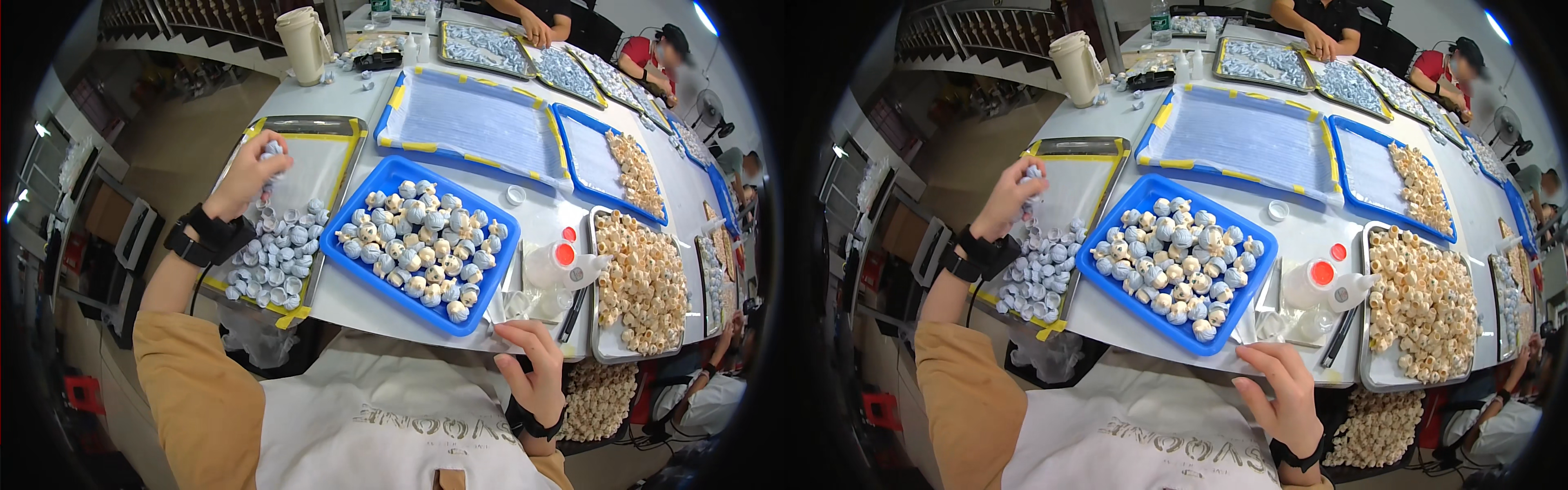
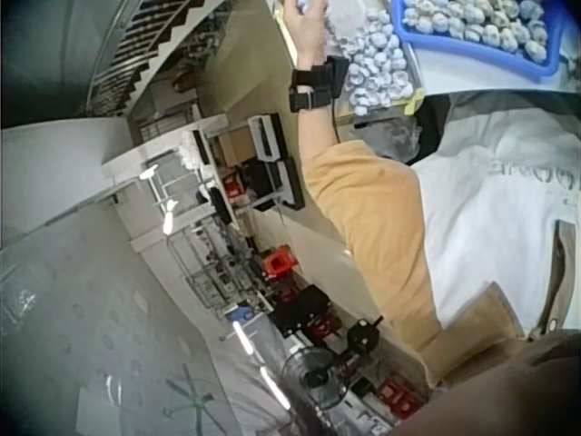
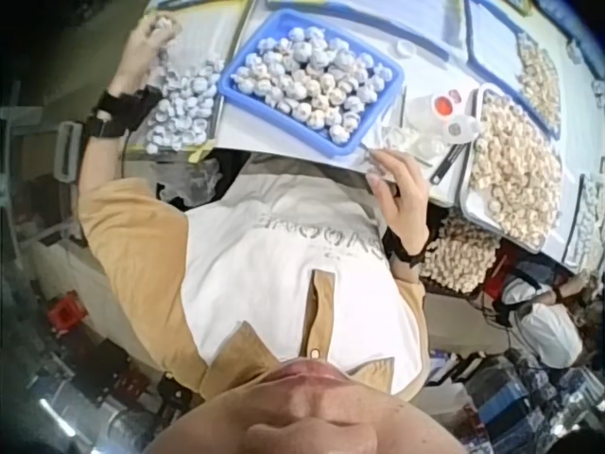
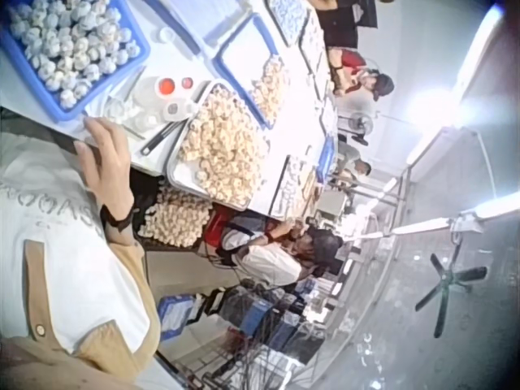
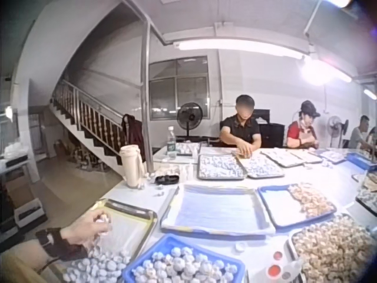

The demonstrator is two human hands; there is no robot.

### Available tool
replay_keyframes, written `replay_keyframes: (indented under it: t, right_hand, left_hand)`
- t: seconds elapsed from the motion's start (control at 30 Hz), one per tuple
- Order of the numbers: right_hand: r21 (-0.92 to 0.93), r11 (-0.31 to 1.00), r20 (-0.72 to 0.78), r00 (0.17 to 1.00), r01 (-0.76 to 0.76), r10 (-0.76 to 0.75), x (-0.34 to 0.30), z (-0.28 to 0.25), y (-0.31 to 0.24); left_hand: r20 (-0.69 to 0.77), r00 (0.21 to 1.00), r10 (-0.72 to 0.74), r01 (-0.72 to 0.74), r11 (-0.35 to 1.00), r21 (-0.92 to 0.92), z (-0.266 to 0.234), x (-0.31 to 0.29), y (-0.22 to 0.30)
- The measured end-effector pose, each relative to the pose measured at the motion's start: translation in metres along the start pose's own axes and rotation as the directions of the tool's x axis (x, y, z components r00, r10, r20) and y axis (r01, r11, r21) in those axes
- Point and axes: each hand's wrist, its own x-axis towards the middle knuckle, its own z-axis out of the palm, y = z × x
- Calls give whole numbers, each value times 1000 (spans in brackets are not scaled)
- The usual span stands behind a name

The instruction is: The person assembles small, round, white and blue objects by applying glue to their openings and inserting small white pieces. They handle the objects one at a time, placing finished units into a blue tray on the table.

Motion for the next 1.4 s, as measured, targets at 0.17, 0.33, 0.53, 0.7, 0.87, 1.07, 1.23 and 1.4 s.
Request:
replay_keyframes:
  t: [0.17,0.33,0.53,0.7,0.87,1.07,1.23,1.4]
  right_hand:
    - [14,1000,-36,999,-19,20,-4,-1,-2]
    - [57,983,-200,966,177,-162,-6,2,-19]
    - [-72,875,-77,872,479,-483,36,46,-59]
    - [-253,903,-154,907,347,-392,28,39,-38]
    - [-203,951,-111,960,232,-258,19,34,-29]
    - [-155,952,-126,951,264,-284,20,32,-29]
    - [-69,959,-159,946,273,-281,23,32,-27]
    - [-101,957,-147,947,273,-286,24,27,-21]
  left_hand:
    - [139,985,-101,170,697,-696,-7,-42,38]
    - [463,839,286,339,391,-856,50,-128,44]
    - [741,671,-14,710,302,-636,147,-145,30]
    - [724,686,-78,728,46,-684,190,-128,30]
    - [739,655,-157,749,15,-662,201,-129,31]
    - [827,561,43,828,-19,-560,191,-127,10]
    - [795,602,-74,798,11,-603,198,-129,23]
    - [850,526,29,845,-126,-519,195,-123,22]
